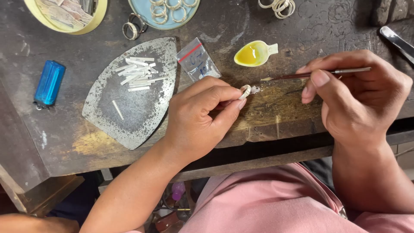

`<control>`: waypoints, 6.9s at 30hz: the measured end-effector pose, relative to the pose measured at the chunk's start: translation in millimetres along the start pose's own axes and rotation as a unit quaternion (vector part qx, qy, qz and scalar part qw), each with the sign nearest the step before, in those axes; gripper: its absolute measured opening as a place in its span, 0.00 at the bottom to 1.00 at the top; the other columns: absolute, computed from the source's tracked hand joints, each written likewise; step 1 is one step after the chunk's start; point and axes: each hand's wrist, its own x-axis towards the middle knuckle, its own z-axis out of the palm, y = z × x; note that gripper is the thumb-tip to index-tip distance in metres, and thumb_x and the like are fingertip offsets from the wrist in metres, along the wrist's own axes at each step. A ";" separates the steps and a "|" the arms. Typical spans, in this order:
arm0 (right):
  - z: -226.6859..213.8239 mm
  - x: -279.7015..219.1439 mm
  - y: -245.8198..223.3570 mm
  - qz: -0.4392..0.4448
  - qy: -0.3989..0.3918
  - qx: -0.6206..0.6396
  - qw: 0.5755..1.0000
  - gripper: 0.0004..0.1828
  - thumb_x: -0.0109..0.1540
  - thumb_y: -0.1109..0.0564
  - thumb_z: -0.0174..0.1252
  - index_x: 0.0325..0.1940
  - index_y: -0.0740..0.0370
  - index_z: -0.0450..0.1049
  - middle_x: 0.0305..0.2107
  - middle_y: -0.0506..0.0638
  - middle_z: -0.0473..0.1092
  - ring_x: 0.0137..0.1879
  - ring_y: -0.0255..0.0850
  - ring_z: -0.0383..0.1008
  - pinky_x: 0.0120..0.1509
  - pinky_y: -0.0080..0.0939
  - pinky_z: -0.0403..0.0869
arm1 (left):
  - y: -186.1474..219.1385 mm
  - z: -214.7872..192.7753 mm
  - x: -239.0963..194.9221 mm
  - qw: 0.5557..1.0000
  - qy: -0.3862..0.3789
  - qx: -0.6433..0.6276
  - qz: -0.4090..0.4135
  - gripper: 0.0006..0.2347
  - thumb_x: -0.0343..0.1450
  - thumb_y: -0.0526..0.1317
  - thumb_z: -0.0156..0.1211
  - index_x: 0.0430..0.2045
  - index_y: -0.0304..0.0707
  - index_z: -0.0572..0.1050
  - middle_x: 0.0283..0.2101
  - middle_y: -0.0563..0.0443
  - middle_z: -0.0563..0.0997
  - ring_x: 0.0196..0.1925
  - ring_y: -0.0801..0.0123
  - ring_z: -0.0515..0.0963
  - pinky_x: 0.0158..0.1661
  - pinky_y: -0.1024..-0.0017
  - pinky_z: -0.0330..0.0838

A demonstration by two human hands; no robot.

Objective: The person uses a small brush to apply a yellow liquid from a container onto a small ring held in the left hand. The person repeatedly dips the brush into the liquid and coats the ring's surface. The ring is rotated to cover different areas, and the process continues throughout the clip.

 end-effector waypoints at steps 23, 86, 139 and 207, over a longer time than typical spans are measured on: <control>3.7 -2.2 -3.0 0.099 -0.028 0.137 0.985 0.07 0.54 0.66 0.50 0.34 0.74 0.63 0.33 0.68 0.67 0.20 0.42 0.65 0.24 0.29 0.67 | -5.0 2.4 -3.9 1.000 0.010 -0.003 0.013 0.05 0.63 0.27 0.59 0.24 0.34 0.70 0.25 0.51 0.72 0.24 0.70 0.71 0.27 0.76 0.65; 1.7 -1.8 0.0 0.095 -0.014 0.148 0.984 0.07 0.56 0.64 0.51 0.33 0.73 0.62 0.32 0.66 0.67 0.18 0.42 0.65 0.21 0.30 0.67 | -2.1 0.7 -1.8 1.000 -0.005 -0.025 -0.013 0.04 0.64 0.28 0.57 0.23 0.35 0.70 0.25 0.51 0.72 0.24 0.70 0.71 0.27 0.77 0.64; 5.2 7.9 -2.4 0.084 0.066 0.163 0.981 0.04 0.58 0.61 0.54 0.30 0.64 0.67 0.24 0.54 0.67 0.17 0.37 0.62 0.16 0.29 0.61 | -9.1 -3.9 -2.7 0.785 0.042 -0.532 -0.314 0.05 0.60 0.29 0.60 0.25 0.32 0.73 0.27 0.41 0.78 0.28 0.64 0.79 0.29 0.77 0.77; 3.9 33.4 -5.4 0.005 -0.027 -0.009 1.000 0.08 0.62 0.66 0.46 0.35 0.78 0.58 0.29 0.70 0.65 0.25 0.47 0.69 0.32 0.38 0.73 | 2.2 0.9 7.8 0.984 0.063 -0.054 -0.157 0.04 0.61 0.28 0.59 0.24 0.36 0.74 0.29 0.51 0.78 0.24 0.77 0.73 0.26 0.83 0.68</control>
